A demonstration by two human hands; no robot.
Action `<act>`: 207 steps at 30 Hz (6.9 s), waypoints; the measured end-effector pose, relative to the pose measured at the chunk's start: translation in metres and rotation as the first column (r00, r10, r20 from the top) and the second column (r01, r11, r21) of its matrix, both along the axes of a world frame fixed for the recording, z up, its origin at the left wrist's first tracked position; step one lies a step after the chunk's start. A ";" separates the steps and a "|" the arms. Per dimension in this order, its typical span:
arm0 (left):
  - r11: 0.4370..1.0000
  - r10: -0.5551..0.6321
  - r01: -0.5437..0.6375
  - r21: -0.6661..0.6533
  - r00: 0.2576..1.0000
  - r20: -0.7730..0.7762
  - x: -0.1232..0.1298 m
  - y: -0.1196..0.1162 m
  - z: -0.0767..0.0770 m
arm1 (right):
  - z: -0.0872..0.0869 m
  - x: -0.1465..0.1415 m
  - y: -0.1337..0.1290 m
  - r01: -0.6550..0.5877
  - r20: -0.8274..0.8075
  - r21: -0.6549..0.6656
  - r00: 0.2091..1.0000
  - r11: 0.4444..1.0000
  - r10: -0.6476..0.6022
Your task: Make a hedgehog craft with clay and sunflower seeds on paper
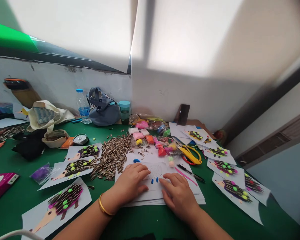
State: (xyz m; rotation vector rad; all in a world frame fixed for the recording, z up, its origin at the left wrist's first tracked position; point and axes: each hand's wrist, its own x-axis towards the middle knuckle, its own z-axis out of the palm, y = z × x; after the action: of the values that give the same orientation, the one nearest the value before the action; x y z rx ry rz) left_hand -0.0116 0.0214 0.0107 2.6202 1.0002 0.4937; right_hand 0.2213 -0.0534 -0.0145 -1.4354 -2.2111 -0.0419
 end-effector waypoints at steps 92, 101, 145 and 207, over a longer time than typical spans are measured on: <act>0.995 0.045 -0.052 -0.085 0.995 -0.087 -0.001 0.007 -0.005 | -0.001 -0.005 0.009 -0.073 0.175 -0.223 0.978 0.972 0.114; 0.996 0.047 -0.052 -0.077 0.997 -0.069 -0.003 0.008 -0.007 | -0.009 0.003 0.009 0.041 0.051 -0.049 0.998 0.998 -0.039; 0.996 0.044 -0.048 -0.076 0.998 -0.054 -0.003 0.006 -0.009 | -0.011 0.003 0.007 -0.032 0.074 -0.006 0.997 0.999 0.032; 0.996 0.046 -0.052 -0.073 0.996 -0.083 -0.001 0.008 -0.007 | -0.006 -0.001 0.008 0.040 0.020 -0.085 0.999 0.996 -0.039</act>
State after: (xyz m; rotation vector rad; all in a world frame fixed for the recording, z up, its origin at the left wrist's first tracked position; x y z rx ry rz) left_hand -0.0129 0.0291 0.0036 2.5725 1.0882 0.3561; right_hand 0.2199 -0.0454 -0.0209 -1.5304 -2.2239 0.0261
